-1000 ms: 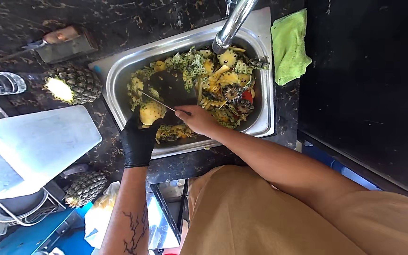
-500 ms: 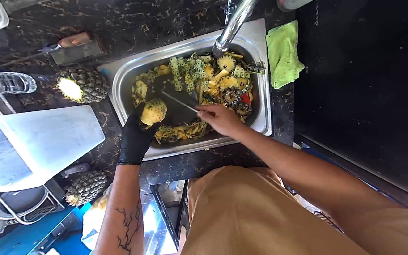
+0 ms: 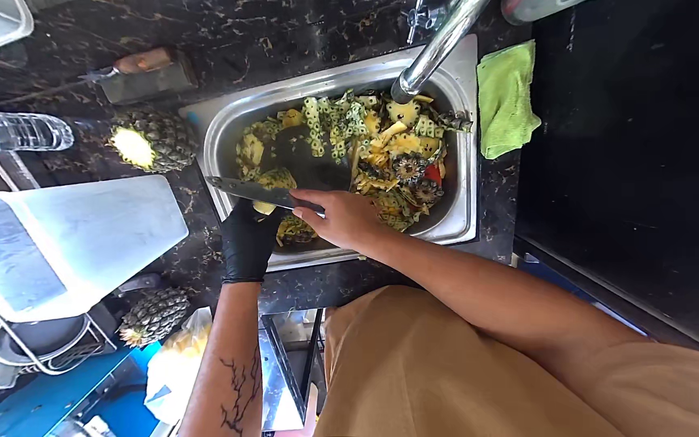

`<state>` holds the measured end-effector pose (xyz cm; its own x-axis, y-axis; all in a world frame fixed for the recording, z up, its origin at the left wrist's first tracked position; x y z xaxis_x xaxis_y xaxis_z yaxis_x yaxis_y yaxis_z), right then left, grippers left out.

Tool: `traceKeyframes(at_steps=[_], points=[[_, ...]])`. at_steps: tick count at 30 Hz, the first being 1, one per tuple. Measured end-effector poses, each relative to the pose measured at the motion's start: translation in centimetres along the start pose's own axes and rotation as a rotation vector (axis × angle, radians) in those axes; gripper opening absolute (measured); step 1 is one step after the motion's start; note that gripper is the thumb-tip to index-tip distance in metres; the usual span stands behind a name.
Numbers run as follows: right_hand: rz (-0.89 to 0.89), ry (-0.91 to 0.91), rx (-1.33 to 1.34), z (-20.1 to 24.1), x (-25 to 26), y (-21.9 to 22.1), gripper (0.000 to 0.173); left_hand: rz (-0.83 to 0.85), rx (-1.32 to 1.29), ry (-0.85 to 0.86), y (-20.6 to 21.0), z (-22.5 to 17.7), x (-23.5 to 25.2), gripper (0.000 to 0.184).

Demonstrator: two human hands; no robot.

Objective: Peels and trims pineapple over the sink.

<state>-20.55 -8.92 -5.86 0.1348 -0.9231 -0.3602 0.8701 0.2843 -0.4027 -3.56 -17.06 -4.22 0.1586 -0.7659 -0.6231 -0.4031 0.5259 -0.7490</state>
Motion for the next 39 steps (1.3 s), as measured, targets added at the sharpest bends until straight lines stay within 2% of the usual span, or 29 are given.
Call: traceKeyframes(at_steps=[3, 7, 11, 14, 18, 23, 30, 35, 39], points=[[0.015, 0.023, 0.054, -0.1, -0.2, 0.0, 0.043, 0.003, 0.009, 0.014, -0.1, -0.1, 0.1, 0.049], [0.045, 0.129, 0.104, -2.3, -2.4, -0.1, 0.043, 0.000, 0.036, 0.039, 0.0, -0.3, 0.2, 0.059], [0.008, 0.107, 0.225, -2.6, 0.6, 1.2, 0.044, 0.029, 0.028, 0.047, 0.2, 0.1, 0.6, 0.075], [-0.002, 0.112, 0.321, -2.4, 0.0, 1.1, 0.043, 0.039, 0.022, 0.035, 0.2, 0.4, 0.7, 0.076], [0.033, 0.200, 0.245, -4.1, -2.7, 0.7, 0.043, 0.040, 0.031, 0.031, 0.4, 0.4, 0.9, 0.077], [0.025, 0.154, 0.272, -4.0, 1.2, 1.7, 0.045, 0.030, 0.045, 0.001, 0.3, 0.7, 1.1, 0.079], [0.021, 0.240, 0.281, -5.7, -2.4, 1.5, 0.044, 0.050, 0.002, 0.001, 0.5, 0.8, 1.0, 0.080], [-0.029, 0.176, 0.414, -6.8, 2.6, 3.0, 0.043, 0.032, -0.008, -0.011, 0.4, 0.8, 0.9, 0.080], [0.003, 0.195, 0.409, -8.8, -0.5, 1.8, 0.041, 0.050, 0.003, 0.009, 0.5, 0.7, 0.9, 0.079]])
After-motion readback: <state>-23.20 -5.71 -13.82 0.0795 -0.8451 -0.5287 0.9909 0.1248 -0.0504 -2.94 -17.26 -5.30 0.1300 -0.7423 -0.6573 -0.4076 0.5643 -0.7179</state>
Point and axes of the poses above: each hand's wrist, its own x-axis towards the middle knuckle, its own y-axis out of the palm, z = x × y, the point moved 10 cm from there along x, towards the middle knuckle, and after that the axes turned 14 degrees about -y, right-handed, at the moved point
